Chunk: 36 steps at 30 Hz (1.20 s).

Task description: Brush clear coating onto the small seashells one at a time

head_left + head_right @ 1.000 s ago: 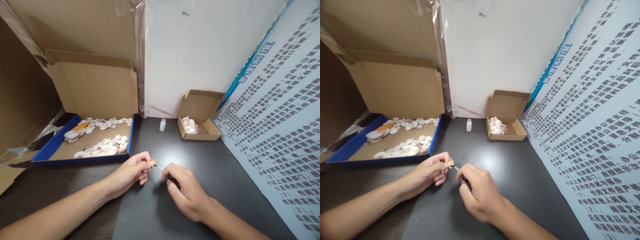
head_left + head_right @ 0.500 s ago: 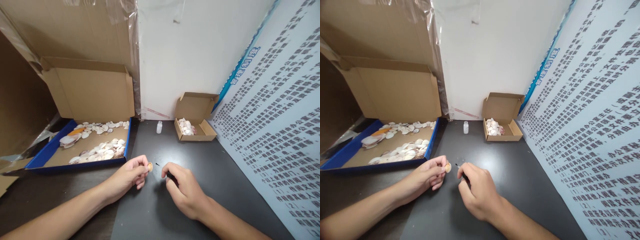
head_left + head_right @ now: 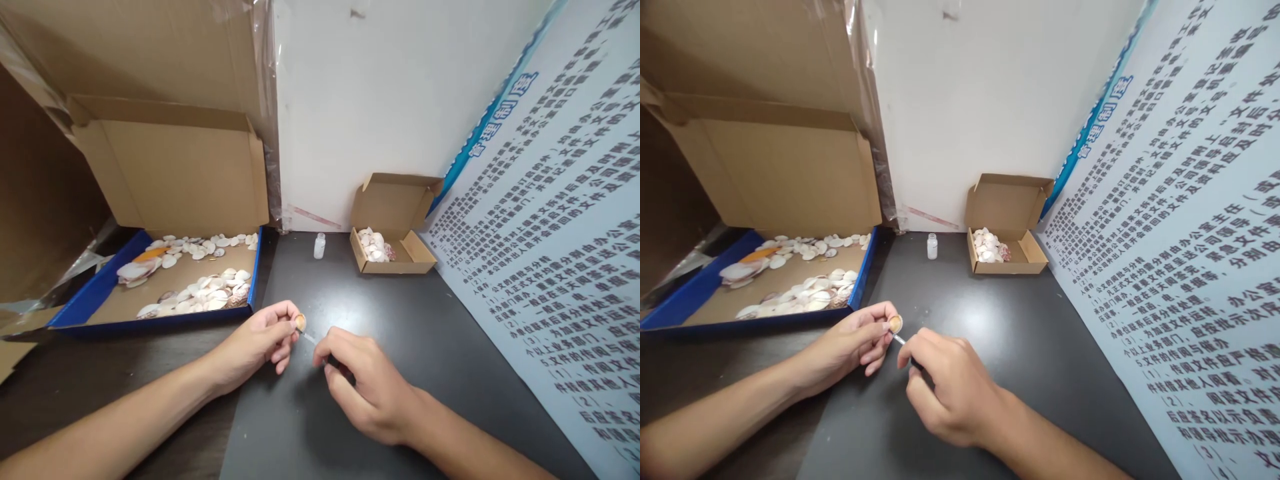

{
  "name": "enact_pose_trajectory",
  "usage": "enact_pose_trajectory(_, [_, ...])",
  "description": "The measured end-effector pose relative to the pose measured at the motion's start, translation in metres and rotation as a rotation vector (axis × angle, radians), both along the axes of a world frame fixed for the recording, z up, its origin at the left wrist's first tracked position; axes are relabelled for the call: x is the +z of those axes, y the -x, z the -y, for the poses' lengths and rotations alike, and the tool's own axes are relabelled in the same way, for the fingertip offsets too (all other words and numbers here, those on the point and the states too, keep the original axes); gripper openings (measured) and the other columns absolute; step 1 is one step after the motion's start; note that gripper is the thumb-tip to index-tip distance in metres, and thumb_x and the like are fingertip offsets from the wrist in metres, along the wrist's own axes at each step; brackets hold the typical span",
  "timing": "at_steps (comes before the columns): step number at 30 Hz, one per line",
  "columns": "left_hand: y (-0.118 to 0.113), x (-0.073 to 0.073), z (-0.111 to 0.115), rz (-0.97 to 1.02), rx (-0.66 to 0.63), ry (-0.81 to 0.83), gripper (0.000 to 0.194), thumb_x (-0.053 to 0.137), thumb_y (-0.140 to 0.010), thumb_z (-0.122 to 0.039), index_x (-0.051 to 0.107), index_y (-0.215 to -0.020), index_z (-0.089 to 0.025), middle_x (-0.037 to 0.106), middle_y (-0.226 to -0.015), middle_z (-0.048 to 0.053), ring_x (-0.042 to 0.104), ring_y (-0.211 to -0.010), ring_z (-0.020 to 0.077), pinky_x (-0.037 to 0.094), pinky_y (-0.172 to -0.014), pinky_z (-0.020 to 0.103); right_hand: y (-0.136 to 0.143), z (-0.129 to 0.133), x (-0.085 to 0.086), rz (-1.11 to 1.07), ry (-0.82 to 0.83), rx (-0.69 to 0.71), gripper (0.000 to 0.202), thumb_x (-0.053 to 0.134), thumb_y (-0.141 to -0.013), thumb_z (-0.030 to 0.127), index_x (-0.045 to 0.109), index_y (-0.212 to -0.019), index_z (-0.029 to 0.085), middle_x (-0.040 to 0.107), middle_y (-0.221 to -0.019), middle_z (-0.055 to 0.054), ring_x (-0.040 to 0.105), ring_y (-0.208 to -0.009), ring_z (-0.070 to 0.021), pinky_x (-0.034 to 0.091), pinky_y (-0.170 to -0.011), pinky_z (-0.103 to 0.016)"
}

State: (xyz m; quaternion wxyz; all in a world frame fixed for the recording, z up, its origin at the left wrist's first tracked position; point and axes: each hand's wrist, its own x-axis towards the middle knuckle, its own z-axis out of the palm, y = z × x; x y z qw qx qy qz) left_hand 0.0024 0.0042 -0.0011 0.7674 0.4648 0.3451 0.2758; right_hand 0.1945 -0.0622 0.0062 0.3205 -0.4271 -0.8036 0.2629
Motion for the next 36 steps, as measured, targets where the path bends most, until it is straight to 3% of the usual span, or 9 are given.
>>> enact_pose_trajectory(5, [0.0005, 0.0003, 0.0004, 0.001, -0.011, 0.012, 0.029, 0.071, -0.080, -0.037, 0.050, -0.079, -0.017, 0.050, -0.061, -0.008, 0.033, -0.041, 0.0014, 0.042, -0.041, 0.016, 0.0009, 0.0002, 0.0020, 0.031, 0.038, -0.128, 0.013, 0.045, -0.081, 0.010, 0.053, -0.085, 0.020, 0.047, -0.065, 0.005, 0.039, -0.054, -0.0110, 0.030, -0.056, -0.025])
enact_pose_trajectory(10, [0.0019, -0.0007, 0.0007, 0.010, -0.013, 0.011, 0.030, 0.072, -0.080, -0.037, 0.051, -0.080, -0.017, 0.051, -0.062, -0.008, 0.033, -0.040, 0.0011, 0.042, -0.040, 0.016, 0.0003, 0.0004, 0.0022, -0.019, 0.009, -0.019, 0.014, 0.045, -0.081, 0.011, 0.054, -0.087, 0.020, 0.052, -0.071, 0.003, 0.043, -0.058, -0.0112, 0.032, -0.057, -0.024])
enact_pose_trajectory(15, [0.0007, 0.0008, 0.0004, 0.005, 0.002, 0.012, 0.028, 0.071, -0.081, -0.036, 0.051, -0.079, -0.017, 0.051, -0.063, -0.007, 0.034, -0.040, 0.0010, 0.041, -0.040, 0.016, 0.0003, 0.0002, 0.0019, 0.009, 0.051, -0.125, 0.014, 0.044, -0.080, 0.009, 0.054, -0.082, 0.019, 0.047, -0.063, 0.005, 0.039, -0.053, -0.0107, 0.030, -0.055, -0.024])
enact_pose_trajectory(20, [0.0006, -0.0001, 0.0000, 0.009, -0.006, 0.004, 0.028, 0.070, -0.081, -0.036, 0.050, -0.079, -0.017, 0.051, -0.063, -0.007, 0.034, -0.040, 0.0013, 0.041, -0.040, 0.016, -0.0004, 0.0020, 0.0024, -0.026, 0.007, -0.022, 0.013, 0.044, -0.080, 0.011, 0.054, -0.084, 0.019, 0.051, -0.070, 0.003, 0.043, -0.057, -0.0111, 0.032, -0.057, -0.024])
enact_pose_trajectory(25, [0.0016, -0.0011, -0.0004, 0.007, -0.006, 0.010, 0.029, 0.071, -0.080, -0.037, 0.049, -0.079, -0.018, 0.051, -0.064, -0.007, 0.034, -0.041, 0.0014, 0.041, -0.040, 0.016, -0.0001, 0.0003, 0.0020, 0.016, 0.027, -0.132, 0.014, 0.045, -0.080, 0.009, 0.054, -0.082, 0.019, 0.047, -0.064, 0.005, 0.039, -0.054, -0.0106, 0.030, -0.055, -0.024])
enact_pose_trajectory(31, [0.0011, -0.0006, -0.0003, 0.019, 0.000, 0.018, 0.028, 0.072, -0.079, -0.036, 0.050, -0.081, -0.018, 0.053, -0.065, -0.007, 0.035, -0.040, 0.0016, 0.040, -0.040, 0.017, 0.0000, 0.0006, 0.0025, -0.019, 0.008, -0.017, 0.014, 0.045, -0.079, 0.010, 0.055, -0.083, 0.019, 0.052, -0.070, 0.003, 0.043, -0.057, -0.0107, 0.033, -0.056, -0.024])
enact_pose_trajectory(36, [0.0012, 0.0007, 0.0006, 0.006, 0.004, 0.024, 0.027, 0.071, -0.079, -0.034, 0.050, -0.079, -0.018, 0.051, -0.064, -0.007, 0.035, -0.041, 0.0019, 0.041, -0.041, 0.017, 0.0010, 0.0015, 0.0029, 0.026, 0.027, -0.108, 0.015, 0.045, -0.080, 0.009, 0.056, -0.083, 0.019, 0.050, -0.065, 0.004, 0.041, -0.055, -0.0112, 0.031, -0.056, -0.024])
